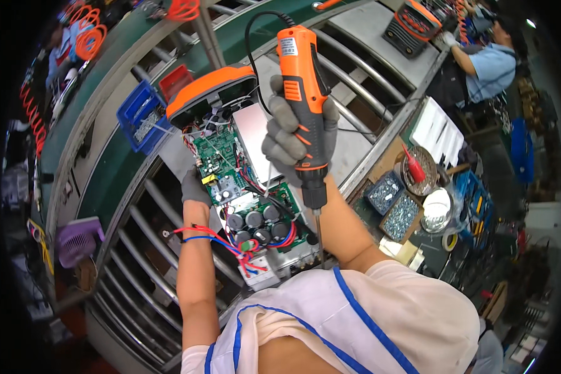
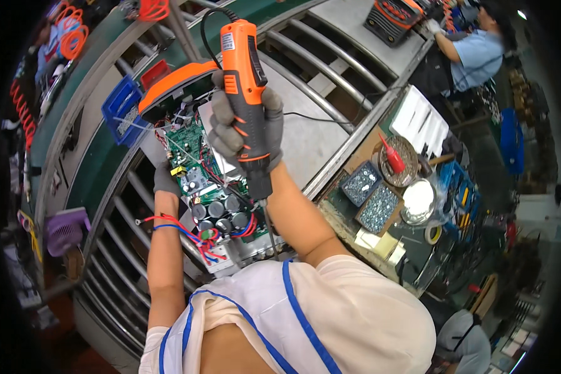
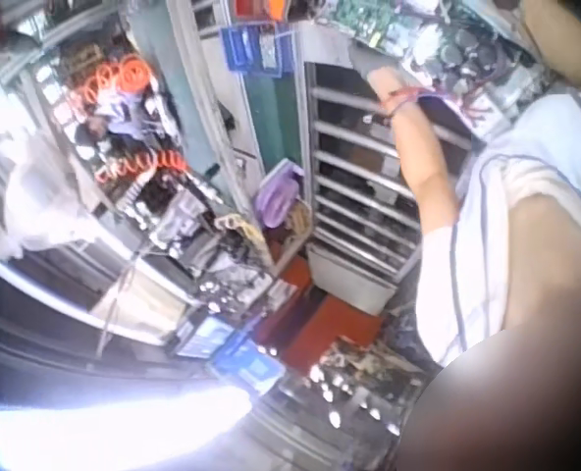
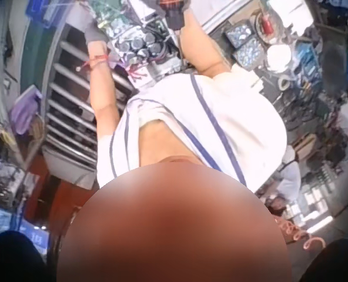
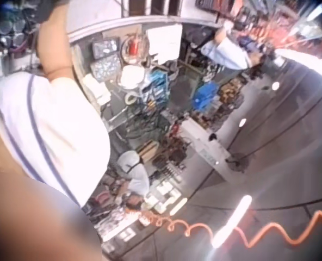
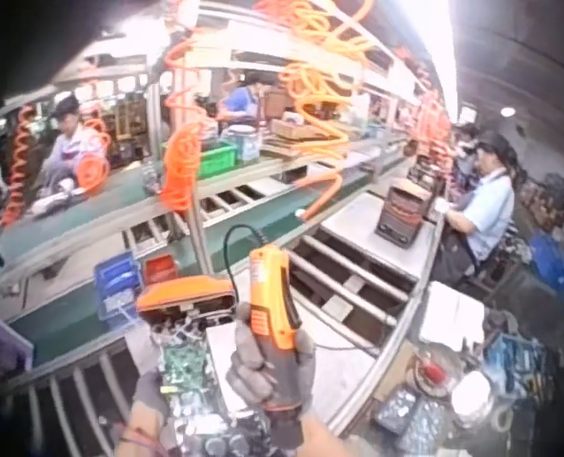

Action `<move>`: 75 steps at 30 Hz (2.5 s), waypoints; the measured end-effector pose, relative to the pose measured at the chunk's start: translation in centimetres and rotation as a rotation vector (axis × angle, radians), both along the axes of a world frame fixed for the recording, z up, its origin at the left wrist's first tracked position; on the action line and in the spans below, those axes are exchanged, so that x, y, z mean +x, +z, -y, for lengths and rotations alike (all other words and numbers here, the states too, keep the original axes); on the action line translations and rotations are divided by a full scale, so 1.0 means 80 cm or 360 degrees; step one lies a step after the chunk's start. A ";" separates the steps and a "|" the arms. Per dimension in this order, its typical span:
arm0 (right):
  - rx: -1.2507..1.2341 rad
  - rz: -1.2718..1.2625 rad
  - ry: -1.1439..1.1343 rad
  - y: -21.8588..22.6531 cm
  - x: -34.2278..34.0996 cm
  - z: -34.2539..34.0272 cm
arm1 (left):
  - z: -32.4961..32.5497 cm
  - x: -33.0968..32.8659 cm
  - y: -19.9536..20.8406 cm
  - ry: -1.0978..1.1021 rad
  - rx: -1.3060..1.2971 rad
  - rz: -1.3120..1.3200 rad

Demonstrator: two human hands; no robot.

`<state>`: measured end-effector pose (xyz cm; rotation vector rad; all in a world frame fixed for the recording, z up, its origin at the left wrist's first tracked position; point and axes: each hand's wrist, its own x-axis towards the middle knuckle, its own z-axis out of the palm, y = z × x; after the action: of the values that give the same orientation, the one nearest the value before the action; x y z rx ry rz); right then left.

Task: The person assembles an electronic device on a factory workbench. They place the device on the table, use a power drill to secure screws into the casing, and then connect internal wires to the circuit board.

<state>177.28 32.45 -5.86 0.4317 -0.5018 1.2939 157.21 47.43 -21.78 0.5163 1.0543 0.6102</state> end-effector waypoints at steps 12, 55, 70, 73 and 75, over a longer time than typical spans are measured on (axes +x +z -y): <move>0.0052 -0.0256 -0.0153 -0.004 -0.071 0.007 | -0.045 0.063 -0.024 -0.0622 0.0266 0.0121; -0.0590 0.1923 -0.0259 0.153 0.016 -0.243 | -0.021 -0.038 0.027 0.0066 0.0215 0.0747; -0.0282 0.1758 -0.0103 0.059 -0.035 -0.364 | -0.042 0.004 -0.032 -0.0020 -0.0210 0.1561; -0.0238 0.1951 -0.0260 0.056 -0.036 -0.363 | -0.039 0.007 -0.047 -0.0011 -0.0253 0.1689; -0.0291 0.2023 -0.0310 0.058 -0.044 -0.361 | -0.037 0.011 -0.056 -0.0004 -0.0283 0.1739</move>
<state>173.74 61.36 -1.21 -0.6623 -1.4146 1.2883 158.08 50.41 -26.23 -0.0185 0.0622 0.6582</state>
